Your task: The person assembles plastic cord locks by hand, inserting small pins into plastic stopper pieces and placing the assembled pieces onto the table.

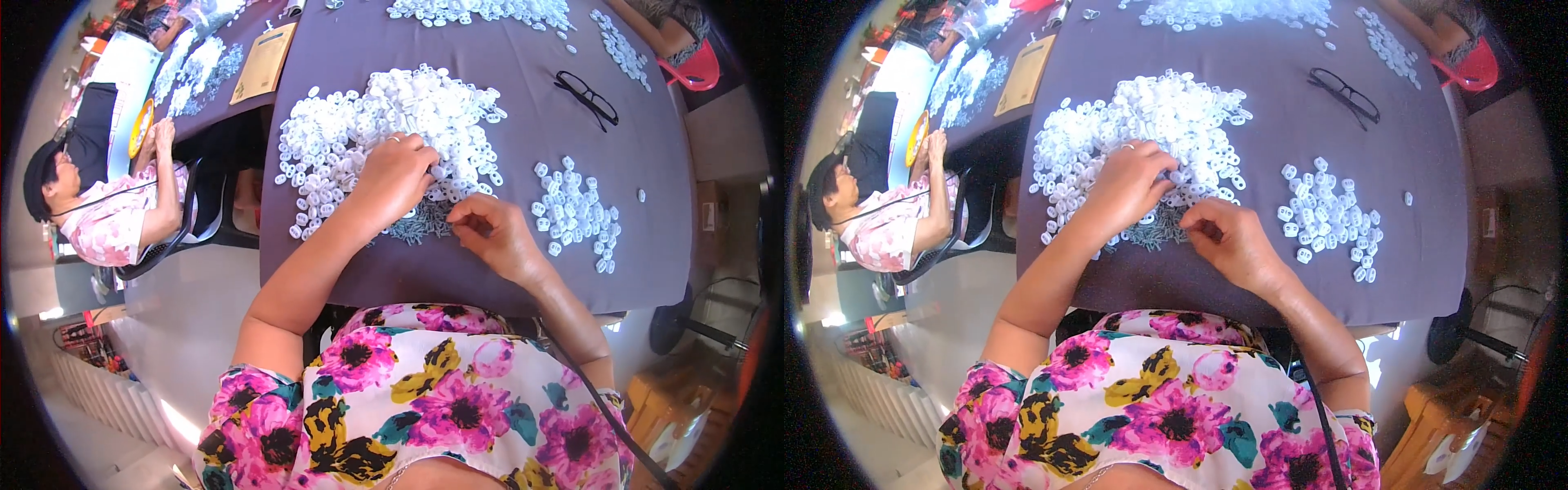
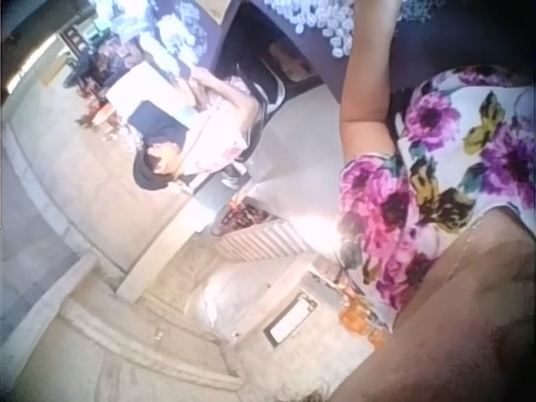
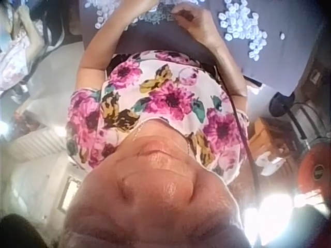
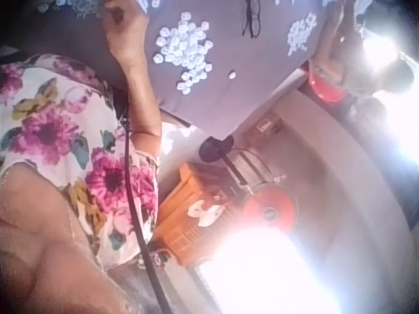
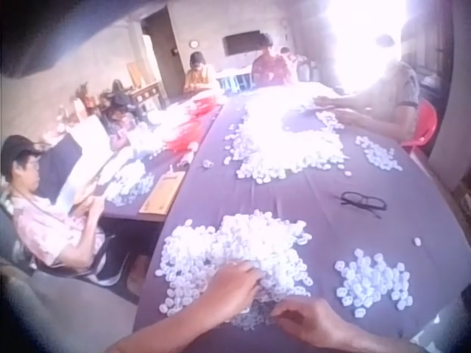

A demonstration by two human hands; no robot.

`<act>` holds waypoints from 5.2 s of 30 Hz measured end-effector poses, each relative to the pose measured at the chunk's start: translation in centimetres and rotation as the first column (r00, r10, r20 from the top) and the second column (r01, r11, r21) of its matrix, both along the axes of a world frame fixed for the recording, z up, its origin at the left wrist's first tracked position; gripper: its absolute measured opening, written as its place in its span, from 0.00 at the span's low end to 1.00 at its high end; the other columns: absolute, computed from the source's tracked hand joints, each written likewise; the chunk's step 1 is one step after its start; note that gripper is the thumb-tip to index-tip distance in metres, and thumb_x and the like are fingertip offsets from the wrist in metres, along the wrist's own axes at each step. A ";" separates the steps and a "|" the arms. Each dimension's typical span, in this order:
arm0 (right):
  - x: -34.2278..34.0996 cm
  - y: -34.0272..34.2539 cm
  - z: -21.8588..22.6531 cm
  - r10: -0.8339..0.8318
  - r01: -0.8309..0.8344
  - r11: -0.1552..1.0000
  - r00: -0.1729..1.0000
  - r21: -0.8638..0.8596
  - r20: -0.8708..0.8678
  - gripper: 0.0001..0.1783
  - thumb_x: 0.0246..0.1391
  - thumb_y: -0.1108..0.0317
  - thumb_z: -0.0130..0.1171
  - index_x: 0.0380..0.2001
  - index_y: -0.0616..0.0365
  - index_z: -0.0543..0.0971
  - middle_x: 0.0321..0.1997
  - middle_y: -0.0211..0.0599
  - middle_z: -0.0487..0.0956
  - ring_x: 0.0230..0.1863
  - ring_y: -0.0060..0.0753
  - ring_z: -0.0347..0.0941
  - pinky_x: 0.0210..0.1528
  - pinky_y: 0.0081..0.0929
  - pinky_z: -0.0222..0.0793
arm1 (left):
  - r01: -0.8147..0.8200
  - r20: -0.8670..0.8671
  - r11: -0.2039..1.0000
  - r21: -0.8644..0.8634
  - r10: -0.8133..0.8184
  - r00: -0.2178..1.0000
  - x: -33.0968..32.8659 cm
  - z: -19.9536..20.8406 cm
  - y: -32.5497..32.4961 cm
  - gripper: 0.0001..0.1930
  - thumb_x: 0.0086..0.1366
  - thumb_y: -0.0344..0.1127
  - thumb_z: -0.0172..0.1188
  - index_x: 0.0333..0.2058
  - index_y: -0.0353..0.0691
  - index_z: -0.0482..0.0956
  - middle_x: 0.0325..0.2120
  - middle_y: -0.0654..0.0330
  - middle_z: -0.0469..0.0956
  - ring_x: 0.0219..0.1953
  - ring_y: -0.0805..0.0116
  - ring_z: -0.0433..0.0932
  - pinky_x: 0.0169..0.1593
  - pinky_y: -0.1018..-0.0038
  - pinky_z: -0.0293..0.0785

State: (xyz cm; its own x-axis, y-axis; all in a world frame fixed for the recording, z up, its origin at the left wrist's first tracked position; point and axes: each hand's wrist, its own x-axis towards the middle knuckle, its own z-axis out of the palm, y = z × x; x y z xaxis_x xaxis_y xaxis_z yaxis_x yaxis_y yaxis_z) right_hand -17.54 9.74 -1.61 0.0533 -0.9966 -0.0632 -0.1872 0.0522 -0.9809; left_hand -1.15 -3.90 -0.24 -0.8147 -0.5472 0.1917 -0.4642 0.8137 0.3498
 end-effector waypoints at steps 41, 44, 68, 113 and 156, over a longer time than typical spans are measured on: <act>0.4 -2.9 2.7 -0.066 0.087 0.996 0.893 -0.026 0.445 0.08 0.52 0.85 0.54 0.36 0.64 0.75 0.32 0.28 0.75 0.32 0.16 0.72 0.34 0.15 0.69 | 0.092 -0.345 0.552 0.829 0.374 0.861 2.3 3.1 3.2 0.08 0.63 0.25 0.55 0.39 0.32 0.78 0.29 0.64 0.78 0.31 0.80 0.74 0.38 0.82 0.72; 0.2 -2.6 2.1 -0.078 0.112 0.993 0.882 -0.046 0.466 0.09 0.52 0.85 0.55 0.36 0.64 0.74 0.32 0.28 0.75 0.33 0.17 0.72 0.35 0.15 0.69 | 0.073 -0.327 0.585 0.808 0.342 0.881 2.1 3.6 3.6 0.09 0.63 0.25 0.55 0.41 0.31 0.79 0.30 0.64 0.78 0.31 0.81 0.73 0.37 0.82 0.71; 0.4 -3.0 0.3 -0.093 0.102 0.995 0.784 0.021 0.614 0.08 0.53 0.83 0.56 0.37 0.64 0.74 0.33 0.32 0.77 0.32 0.22 0.75 0.34 0.17 0.72 | 0.134 -0.388 0.466 0.875 0.506 0.770 0.8 1.1 4.3 0.08 0.63 0.23 0.54 0.40 0.30 0.77 0.30 0.60 0.79 0.32 0.76 0.79 0.38 0.80 0.76; -0.5 -2.4 0.9 -0.091 0.143 0.989 0.804 -0.043 0.588 0.09 0.53 0.84 0.56 0.37 0.62 0.74 0.35 0.32 0.77 0.35 0.22 0.75 0.39 0.18 0.73 | 0.185 -0.472 0.635 0.750 0.318 0.822 0.6 1.8 4.7 0.12 0.61 0.20 0.57 0.44 0.31 0.74 0.37 0.58 0.78 0.41 0.73 0.78 0.47 0.76 0.77; -1.5 -2.9 0.2 -0.099 0.131 0.991 0.853 -0.026 0.513 0.07 0.58 0.77 0.54 0.40 0.62 0.76 0.34 0.31 0.79 0.30 0.17 0.74 0.32 0.16 0.71 | 0.263 -0.395 0.308 0.914 0.533 0.749 0.9 0.5 4.3 0.13 0.63 0.26 0.58 0.46 0.31 0.76 0.34 0.54 0.80 0.34 0.68 0.81 0.41 0.74 0.78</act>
State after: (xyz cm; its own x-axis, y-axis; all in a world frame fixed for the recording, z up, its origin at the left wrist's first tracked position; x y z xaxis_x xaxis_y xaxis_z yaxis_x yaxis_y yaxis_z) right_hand -19.07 6.89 -1.44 -0.0532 -0.9986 -0.0006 0.3429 -0.0177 -0.9392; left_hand -0.28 0.43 0.24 -0.6369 -0.7538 -0.1615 0.0792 -0.2724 0.9589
